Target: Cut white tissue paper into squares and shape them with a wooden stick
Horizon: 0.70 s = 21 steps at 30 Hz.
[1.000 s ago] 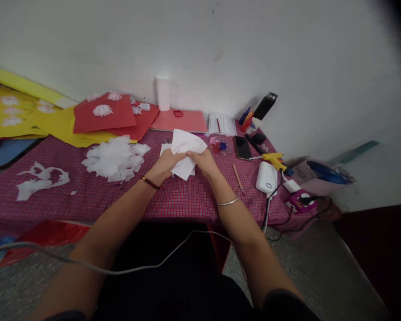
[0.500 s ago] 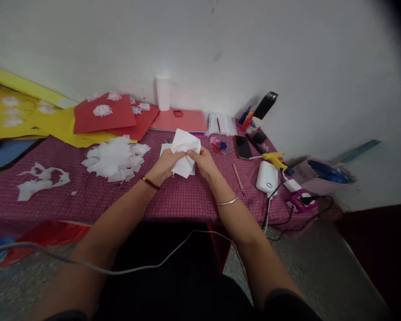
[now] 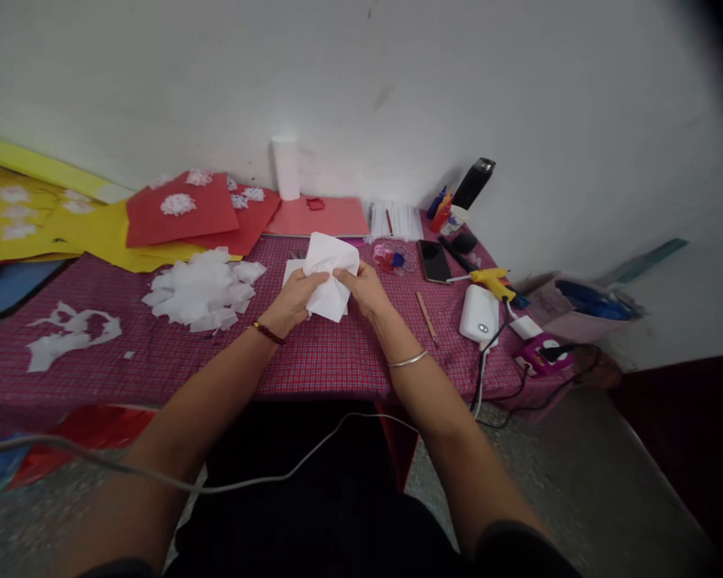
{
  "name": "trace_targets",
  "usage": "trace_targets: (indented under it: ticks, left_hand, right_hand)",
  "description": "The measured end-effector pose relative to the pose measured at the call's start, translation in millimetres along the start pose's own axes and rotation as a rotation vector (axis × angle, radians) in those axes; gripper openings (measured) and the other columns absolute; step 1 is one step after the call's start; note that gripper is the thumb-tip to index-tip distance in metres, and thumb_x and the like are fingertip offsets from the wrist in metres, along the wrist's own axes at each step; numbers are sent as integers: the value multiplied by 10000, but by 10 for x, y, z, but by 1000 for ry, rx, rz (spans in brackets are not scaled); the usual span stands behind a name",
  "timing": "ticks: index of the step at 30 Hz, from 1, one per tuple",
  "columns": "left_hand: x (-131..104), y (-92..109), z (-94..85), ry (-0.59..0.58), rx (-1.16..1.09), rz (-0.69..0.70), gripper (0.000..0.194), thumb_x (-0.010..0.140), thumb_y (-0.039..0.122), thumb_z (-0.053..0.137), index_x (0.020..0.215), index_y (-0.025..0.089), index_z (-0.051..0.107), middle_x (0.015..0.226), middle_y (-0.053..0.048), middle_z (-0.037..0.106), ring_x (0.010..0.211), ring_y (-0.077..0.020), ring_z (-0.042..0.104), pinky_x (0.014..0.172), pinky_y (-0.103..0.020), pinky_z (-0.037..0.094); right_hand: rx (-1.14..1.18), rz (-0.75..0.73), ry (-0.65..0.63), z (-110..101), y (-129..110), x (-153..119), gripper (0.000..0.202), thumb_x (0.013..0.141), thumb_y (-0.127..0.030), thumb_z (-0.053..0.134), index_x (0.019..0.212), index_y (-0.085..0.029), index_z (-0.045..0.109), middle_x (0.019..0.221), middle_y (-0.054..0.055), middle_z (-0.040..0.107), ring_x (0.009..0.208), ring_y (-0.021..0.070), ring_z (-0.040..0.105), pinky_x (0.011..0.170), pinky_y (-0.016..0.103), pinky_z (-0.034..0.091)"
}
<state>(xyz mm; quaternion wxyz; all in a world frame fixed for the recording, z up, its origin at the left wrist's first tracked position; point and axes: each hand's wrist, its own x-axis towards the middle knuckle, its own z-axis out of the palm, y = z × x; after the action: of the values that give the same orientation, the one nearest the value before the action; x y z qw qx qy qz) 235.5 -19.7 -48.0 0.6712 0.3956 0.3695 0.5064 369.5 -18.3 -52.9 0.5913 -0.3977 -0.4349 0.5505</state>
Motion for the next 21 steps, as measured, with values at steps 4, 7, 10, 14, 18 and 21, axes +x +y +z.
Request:
trace_targets:
  ticks: [4, 7, 10, 14, 18, 21]
  left_hand:
    - [16, 18, 8, 41, -89, 33, 324, 613, 248, 775, 893, 107, 695, 725, -40, 729, 606, -155, 655, 616, -269, 527]
    - [11, 49, 13, 87, -131, 67, 331, 567, 234, 803, 851, 108, 689, 722, -31, 726, 609, -148, 651, 624, -262, 525]
    - [3, 66, 16, 117, -125, 105, 340, 572, 268, 811, 848, 115, 686, 742, -41, 727, 620, -158, 654, 624, -274, 520]
    - [15, 41, 0, 125, -78, 142, 397, 558, 287, 823, 888, 113, 689, 769, -49, 726, 621, -157, 644, 616, -277, 510]
    - [37, 11, -35, 126, -5, 148, 361, 603, 300, 789, 898, 121, 682, 732, -39, 706, 572, -144, 605, 583, -273, 488]
    - [38, 20, -59, 170, 222, 230, 226, 673, 282, 729, 842, 141, 676, 666, -9, 656, 541, -128, 549, 532, -244, 420]
  right_hand:
    - [-5, 44, -93, 20, 34, -2, 318, 612, -309, 838, 846, -162, 680, 786, 15, 739, 728, 169, 653, 727, 293, 518]
    - [-8, 64, -91, 54, 74, -1, 271, 692, -385, 782, 783, -160, 662, 714, 7, 716, 666, 153, 634, 688, 279, 510]
    - [-29, 101, -126, 88, 107, -10, 289, 700, -415, 774, 770, -160, 656, 696, 7, 712, 623, 142, 619, 648, 267, 503]
    - [-49, 110, -126, 114, 135, -19, 280, 662, -337, 808, 822, -160, 661, 725, 7, 724, 616, 144, 623, 623, 261, 500]
    - [-62, 107, -49, 125, 126, -11, 250, 694, -333, 776, 804, -166, 626, 671, -13, 695, 548, 125, 585, 568, 248, 483]
    - [-80, 96, -30, 133, 100, -12, 216, 718, -319, 736, 795, -167, 604, 639, -25, 667, 531, 117, 561, 543, 234, 465]
